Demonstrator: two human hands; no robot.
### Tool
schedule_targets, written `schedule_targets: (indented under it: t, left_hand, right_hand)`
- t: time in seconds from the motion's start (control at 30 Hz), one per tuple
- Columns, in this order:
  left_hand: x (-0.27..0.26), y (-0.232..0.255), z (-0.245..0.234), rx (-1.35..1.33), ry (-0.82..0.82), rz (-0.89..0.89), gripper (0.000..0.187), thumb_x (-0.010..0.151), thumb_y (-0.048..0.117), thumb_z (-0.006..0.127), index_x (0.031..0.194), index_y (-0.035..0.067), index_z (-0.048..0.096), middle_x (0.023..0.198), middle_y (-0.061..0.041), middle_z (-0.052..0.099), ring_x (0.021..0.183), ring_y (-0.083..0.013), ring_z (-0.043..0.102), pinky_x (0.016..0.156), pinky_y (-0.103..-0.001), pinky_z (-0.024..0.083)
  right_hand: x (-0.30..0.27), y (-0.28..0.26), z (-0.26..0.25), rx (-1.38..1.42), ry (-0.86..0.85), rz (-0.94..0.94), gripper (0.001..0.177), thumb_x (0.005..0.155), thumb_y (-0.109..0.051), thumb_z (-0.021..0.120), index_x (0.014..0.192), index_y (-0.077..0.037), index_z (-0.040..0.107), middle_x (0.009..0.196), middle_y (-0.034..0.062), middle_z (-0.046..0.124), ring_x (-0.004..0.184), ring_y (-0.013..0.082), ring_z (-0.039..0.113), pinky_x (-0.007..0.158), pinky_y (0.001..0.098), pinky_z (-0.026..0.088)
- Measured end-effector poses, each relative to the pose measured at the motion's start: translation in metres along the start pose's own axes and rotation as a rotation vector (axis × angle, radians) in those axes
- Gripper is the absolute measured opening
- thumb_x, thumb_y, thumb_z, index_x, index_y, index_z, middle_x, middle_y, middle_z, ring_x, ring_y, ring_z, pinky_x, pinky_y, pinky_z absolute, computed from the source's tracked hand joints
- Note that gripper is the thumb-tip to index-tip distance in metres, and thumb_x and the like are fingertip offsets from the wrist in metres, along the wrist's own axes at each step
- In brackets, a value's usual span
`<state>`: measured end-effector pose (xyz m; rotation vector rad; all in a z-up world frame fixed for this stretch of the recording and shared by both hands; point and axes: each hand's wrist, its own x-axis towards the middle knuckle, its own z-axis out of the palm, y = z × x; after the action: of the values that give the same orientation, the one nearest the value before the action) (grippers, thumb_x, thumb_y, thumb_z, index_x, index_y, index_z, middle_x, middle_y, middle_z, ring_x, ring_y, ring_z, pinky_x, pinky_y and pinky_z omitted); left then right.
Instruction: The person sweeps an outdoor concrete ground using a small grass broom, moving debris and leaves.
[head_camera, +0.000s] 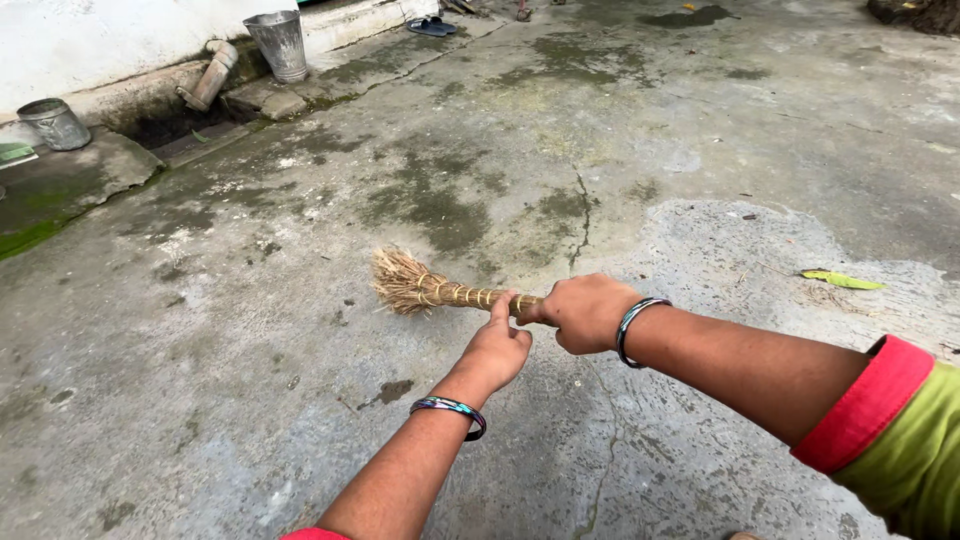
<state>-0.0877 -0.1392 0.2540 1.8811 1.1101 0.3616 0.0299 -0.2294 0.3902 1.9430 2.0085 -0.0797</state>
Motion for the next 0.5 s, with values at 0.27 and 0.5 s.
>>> schedule_targets:
  t: [0.27, 0.5]
  left_hand:
    - [-0.006, -0.017, 0.015, 0.313, -0.08, -0.002, 0.077, 0.092, 0.023, 0.061, 0.159, 0.025, 0.025, 0.131, -0.02, 0.063, 0.123, -0.035, 0.061, 0.104, -0.044, 0.049]
    - [0.038, -0.008, 0.027, 0.337, -0.114, -0.03, 0.062, 0.085, 0.023, 0.067, 0.143, 0.02, 0.046, 0.125, -0.014, 0.069, 0.121, -0.0317, 0.065, 0.101, -0.043, 0.052]
  right_hand:
    - [0.011, -0.004, 0.033, -0.204, -0.038, -0.316, 0.056, 0.087, -0.008, 0.057, 0.132, -0.04, 0.061, 0.095, 0.0101, 0.073, 0.092, 0.0327, 0.072, 0.081, 0.0481, 0.058]
    - [0.038, 0.028, 0.033, -0.191, -0.073, -0.319, 0.059, 0.085, -0.006, 0.057, 0.131, -0.041, 0.061, 0.087, 0.0104, 0.072, 0.086, 0.0329, 0.071, 0.076, 0.0481, 0.058]
